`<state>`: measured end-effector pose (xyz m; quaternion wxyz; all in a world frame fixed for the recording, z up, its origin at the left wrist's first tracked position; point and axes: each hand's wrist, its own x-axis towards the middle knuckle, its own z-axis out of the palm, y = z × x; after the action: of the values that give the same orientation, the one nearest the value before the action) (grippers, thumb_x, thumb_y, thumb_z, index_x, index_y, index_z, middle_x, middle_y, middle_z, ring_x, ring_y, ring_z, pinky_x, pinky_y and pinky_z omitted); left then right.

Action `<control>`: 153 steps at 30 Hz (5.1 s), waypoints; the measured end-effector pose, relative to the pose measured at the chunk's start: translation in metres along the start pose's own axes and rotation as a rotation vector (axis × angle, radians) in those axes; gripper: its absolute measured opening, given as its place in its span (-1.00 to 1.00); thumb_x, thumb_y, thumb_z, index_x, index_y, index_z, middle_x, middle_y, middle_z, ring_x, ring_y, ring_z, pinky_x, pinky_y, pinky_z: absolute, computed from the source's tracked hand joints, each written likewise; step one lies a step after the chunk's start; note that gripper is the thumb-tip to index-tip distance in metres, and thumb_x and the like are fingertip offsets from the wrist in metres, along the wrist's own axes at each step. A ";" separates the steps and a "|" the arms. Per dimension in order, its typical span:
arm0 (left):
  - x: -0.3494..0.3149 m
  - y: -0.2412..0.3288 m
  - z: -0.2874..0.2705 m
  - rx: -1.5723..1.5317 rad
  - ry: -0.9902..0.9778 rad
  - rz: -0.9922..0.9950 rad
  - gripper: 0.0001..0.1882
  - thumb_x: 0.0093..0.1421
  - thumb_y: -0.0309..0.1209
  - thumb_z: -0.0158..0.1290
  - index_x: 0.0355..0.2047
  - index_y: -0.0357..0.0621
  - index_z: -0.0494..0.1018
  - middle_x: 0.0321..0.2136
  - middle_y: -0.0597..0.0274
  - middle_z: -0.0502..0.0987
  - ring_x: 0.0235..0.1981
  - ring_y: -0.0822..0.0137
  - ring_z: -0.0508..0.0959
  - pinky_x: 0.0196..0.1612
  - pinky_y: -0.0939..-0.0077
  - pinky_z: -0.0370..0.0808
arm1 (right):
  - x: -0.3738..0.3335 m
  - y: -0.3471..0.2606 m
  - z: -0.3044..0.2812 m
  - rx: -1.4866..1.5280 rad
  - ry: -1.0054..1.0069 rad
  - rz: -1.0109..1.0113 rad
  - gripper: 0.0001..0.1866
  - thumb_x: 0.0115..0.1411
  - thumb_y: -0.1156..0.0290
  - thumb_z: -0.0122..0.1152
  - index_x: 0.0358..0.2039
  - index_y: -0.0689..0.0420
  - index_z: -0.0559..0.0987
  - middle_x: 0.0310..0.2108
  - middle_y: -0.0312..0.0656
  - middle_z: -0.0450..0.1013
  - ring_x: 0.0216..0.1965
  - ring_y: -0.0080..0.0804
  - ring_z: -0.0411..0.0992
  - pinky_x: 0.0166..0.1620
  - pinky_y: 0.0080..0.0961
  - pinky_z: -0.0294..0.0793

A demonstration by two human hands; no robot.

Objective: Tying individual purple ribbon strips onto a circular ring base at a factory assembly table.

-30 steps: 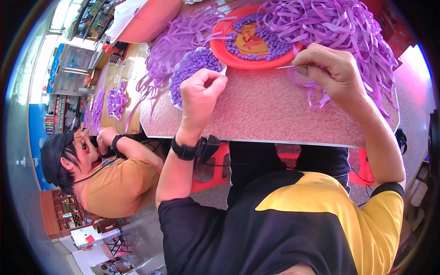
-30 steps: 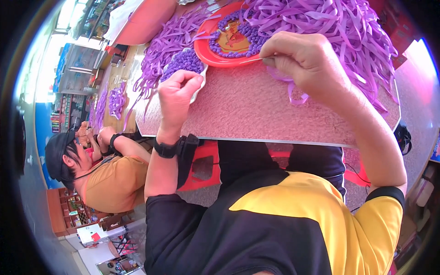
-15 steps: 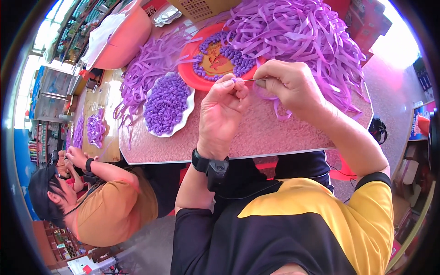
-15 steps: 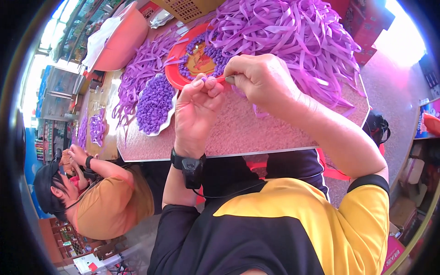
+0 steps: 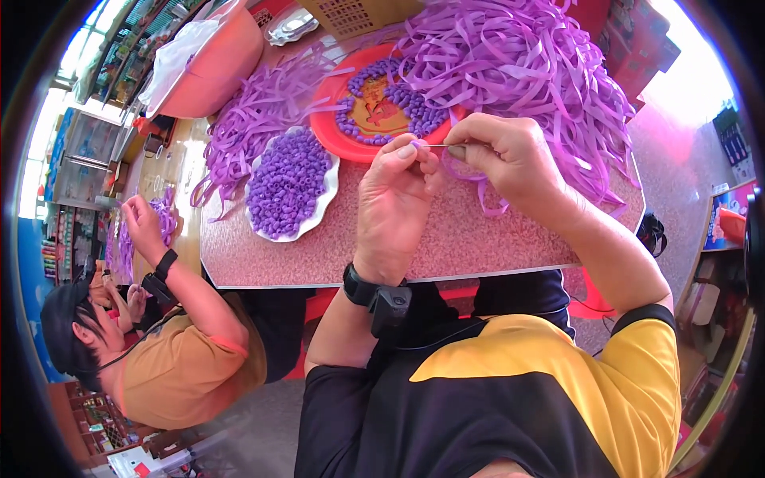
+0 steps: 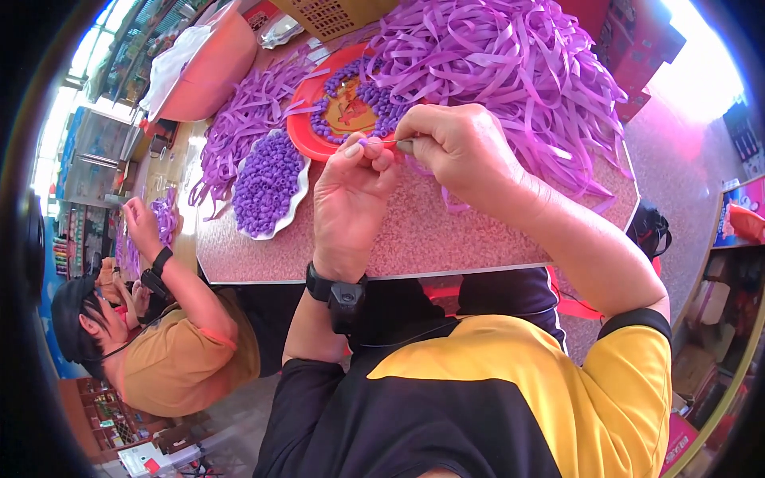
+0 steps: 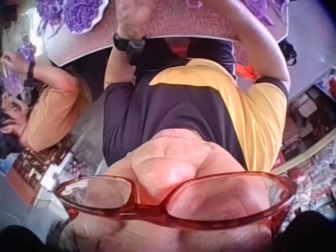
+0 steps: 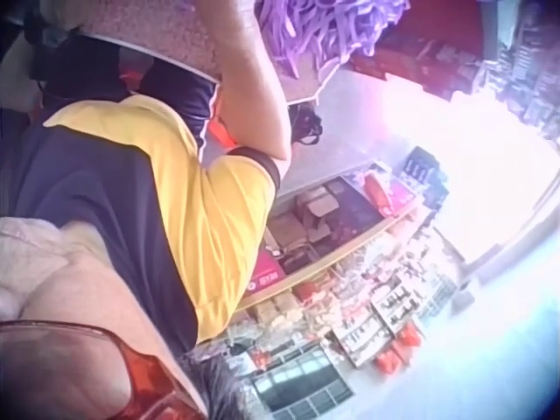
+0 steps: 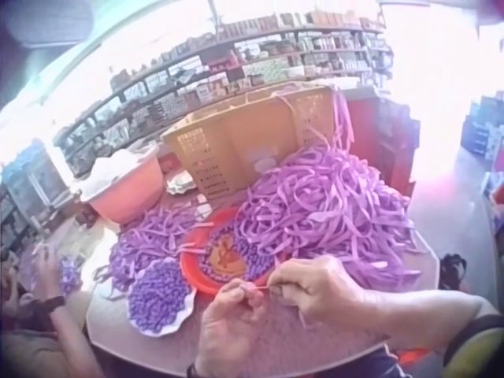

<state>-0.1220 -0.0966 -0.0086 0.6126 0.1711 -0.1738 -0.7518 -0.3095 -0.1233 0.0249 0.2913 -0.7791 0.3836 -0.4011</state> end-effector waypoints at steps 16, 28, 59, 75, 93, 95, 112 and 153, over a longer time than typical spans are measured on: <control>-0.004 -0.006 0.004 0.146 -0.003 0.153 -0.83 0.25 -0.58 0.11 -0.13 -0.24 0.50 -0.34 0.17 0.58 -0.34 0.35 0.56 -0.36 0.47 0.46 | 0.000 0.000 0.001 0.165 -0.023 0.109 -0.90 0.19 0.65 0.17 -0.27 0.28 0.59 -0.47 -0.28 0.51 -0.39 -0.65 0.44 -0.29 -0.63 0.44; -0.010 -0.006 0.011 0.297 0.130 0.078 -0.82 0.21 -0.56 0.17 -0.15 -0.24 0.53 -0.37 0.25 0.60 -0.43 0.47 0.56 -0.40 0.60 0.44 | 0.003 -0.010 0.009 0.454 -0.079 0.280 -0.87 0.28 0.59 0.15 -0.17 0.22 0.58 -0.47 -0.38 0.44 -0.46 -0.73 0.35 -0.42 -0.73 0.33; -0.104 0.113 -0.063 2.415 0.306 0.935 -0.65 -0.13 -0.53 0.34 -0.25 -0.07 0.62 -0.36 0.19 0.43 -0.25 0.10 0.46 -0.22 0.21 0.46 | -0.005 -0.007 0.004 0.076 -0.092 -0.149 -0.89 0.16 0.62 0.28 -0.29 0.29 0.58 -0.44 -0.25 0.51 -0.39 -0.58 0.45 -0.29 -0.65 0.40; -0.111 0.115 -0.072 2.213 0.246 0.938 -0.68 -0.13 -0.68 0.29 -0.29 -0.22 0.61 -0.36 0.13 0.50 -0.25 0.10 0.50 -0.17 0.25 0.46 | -0.006 -0.006 0.003 0.089 -0.108 -0.173 -0.87 0.13 0.67 0.27 -0.28 0.30 0.57 -0.42 -0.22 0.49 -0.40 -0.49 0.44 -0.29 -0.60 0.39; -0.063 0.029 -0.002 0.500 0.161 0.138 -0.75 0.25 -0.61 0.11 -0.06 -0.38 0.53 -0.32 0.20 0.58 -0.38 0.44 0.54 -0.35 0.60 0.45 | -0.010 -0.012 0.015 0.076 -0.131 -0.259 -0.68 0.12 0.72 0.21 -0.13 0.13 0.66 -0.43 -0.15 0.49 -0.38 -0.31 0.53 -0.30 -0.47 0.51; -0.061 0.026 0.000 0.476 0.149 0.114 -0.75 0.26 -0.59 0.11 -0.05 -0.37 0.52 -0.32 0.20 0.59 -0.37 0.44 0.55 -0.35 0.59 0.46 | -0.010 -0.012 0.014 0.053 -0.119 -0.260 -0.68 0.12 0.72 0.21 -0.13 0.12 0.66 -0.43 -0.14 0.50 -0.38 -0.31 0.54 -0.30 -0.47 0.52; -0.053 0.020 0.002 0.446 0.105 0.095 -0.77 0.28 -0.56 0.10 -0.06 -0.35 0.52 -0.36 0.21 0.59 -0.37 0.43 0.56 -0.37 0.54 0.47 | -0.012 -0.013 0.013 -0.058 -0.145 -0.229 -0.66 0.13 0.74 0.19 -0.12 0.11 0.65 -0.39 -0.08 0.54 -0.34 -0.20 0.58 -0.26 -0.43 0.58; -0.014 -0.019 0.038 2.068 -0.443 0.383 -0.82 -0.04 -0.63 0.24 -0.39 -0.15 0.58 -0.42 0.20 0.43 -0.36 0.14 0.46 -0.27 0.31 0.44 | 0.009 -0.009 -0.026 0.356 0.162 0.004 -0.86 0.29 0.48 0.21 -0.18 0.17 0.66 -0.43 -0.43 0.52 -0.45 -0.79 0.34 -0.42 -0.75 0.34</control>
<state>-0.1538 -0.0771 0.0161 0.2333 0.4363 -0.8567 -0.1460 -0.3250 -0.1294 0.0486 0.3935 -0.6798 0.3303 -0.5233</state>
